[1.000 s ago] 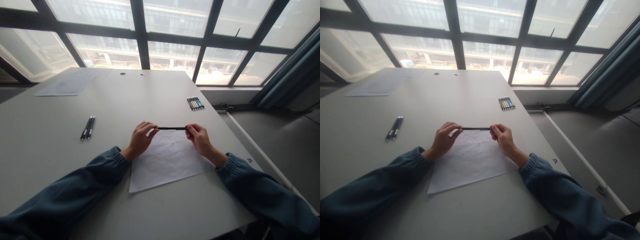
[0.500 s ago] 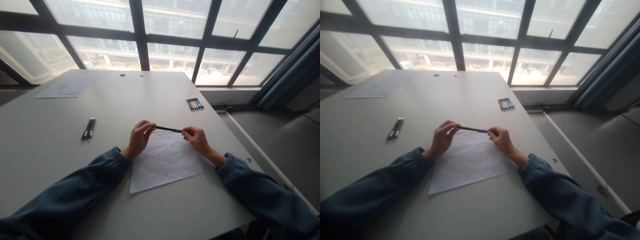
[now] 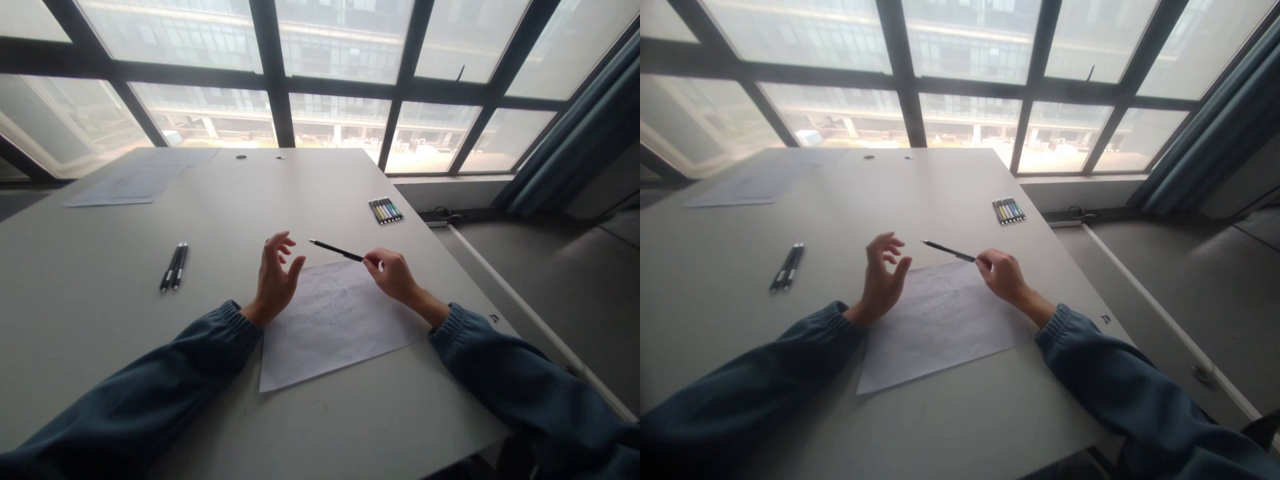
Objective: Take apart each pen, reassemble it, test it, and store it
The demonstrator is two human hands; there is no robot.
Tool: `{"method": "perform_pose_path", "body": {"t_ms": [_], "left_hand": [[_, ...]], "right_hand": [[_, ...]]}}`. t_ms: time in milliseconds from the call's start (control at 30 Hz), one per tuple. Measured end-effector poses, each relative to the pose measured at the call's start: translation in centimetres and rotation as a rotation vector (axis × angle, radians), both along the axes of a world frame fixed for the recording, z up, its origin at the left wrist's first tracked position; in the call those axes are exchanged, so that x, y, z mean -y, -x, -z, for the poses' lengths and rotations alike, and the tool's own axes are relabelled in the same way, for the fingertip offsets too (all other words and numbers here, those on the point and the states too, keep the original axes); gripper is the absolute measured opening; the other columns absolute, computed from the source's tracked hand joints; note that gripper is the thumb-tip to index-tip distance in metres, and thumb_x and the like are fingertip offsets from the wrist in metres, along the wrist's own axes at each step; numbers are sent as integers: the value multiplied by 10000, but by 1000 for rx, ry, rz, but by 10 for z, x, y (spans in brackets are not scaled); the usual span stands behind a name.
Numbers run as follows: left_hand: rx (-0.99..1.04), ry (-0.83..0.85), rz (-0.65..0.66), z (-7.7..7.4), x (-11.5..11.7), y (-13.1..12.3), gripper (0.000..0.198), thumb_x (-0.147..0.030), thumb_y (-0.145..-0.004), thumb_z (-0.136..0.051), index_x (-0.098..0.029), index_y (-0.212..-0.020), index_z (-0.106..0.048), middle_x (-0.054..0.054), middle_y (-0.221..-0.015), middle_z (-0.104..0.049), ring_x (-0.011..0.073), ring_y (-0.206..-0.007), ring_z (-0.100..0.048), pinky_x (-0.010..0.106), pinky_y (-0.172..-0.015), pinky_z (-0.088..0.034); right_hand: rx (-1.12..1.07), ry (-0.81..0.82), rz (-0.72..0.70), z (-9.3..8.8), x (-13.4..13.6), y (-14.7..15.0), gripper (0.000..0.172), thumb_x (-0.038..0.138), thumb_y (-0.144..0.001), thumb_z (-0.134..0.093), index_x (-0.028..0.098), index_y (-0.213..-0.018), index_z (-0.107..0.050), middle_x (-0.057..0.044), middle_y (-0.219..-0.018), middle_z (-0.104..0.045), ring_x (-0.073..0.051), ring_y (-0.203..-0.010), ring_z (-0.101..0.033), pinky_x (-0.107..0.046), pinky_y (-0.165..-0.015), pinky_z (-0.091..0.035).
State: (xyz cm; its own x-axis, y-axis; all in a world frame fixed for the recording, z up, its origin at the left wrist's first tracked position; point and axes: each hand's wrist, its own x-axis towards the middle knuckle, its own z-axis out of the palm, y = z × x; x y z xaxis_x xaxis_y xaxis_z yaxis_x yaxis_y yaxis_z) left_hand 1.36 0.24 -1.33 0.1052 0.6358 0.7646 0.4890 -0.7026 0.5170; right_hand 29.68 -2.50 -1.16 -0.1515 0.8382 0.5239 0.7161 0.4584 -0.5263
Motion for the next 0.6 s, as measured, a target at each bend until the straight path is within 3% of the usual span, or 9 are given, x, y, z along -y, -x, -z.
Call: {"method": "perform_pose_path", "body": {"t_ms": [233, 600], "left_hand": [[-47, 50, 36, 3, 2, -2, 478, -407, -1010, -477, -218, -1432, -355, 91, -1123, -598, 182, -888, -542, 333, -759, -477], [-77, 96, 70, 0, 7, -1, 465, -477, -1039, -371, -196, -1408, -398, 94, -1085, -627, 193, -914, -538, 364, -837, -469]], "right_hand": [[131, 140, 499, 3, -55, -36, 185, 322, -900, -597, 198, -843, -722, -55, -804, -743, -210, -775, -679, -300, -752, -466], [262, 337, 657, 10, -92, -36, 177, 329, -881, -609, 214, -863, -742, -103, -931, -752, -258, -935, -696, -349, -855, -501]]}}
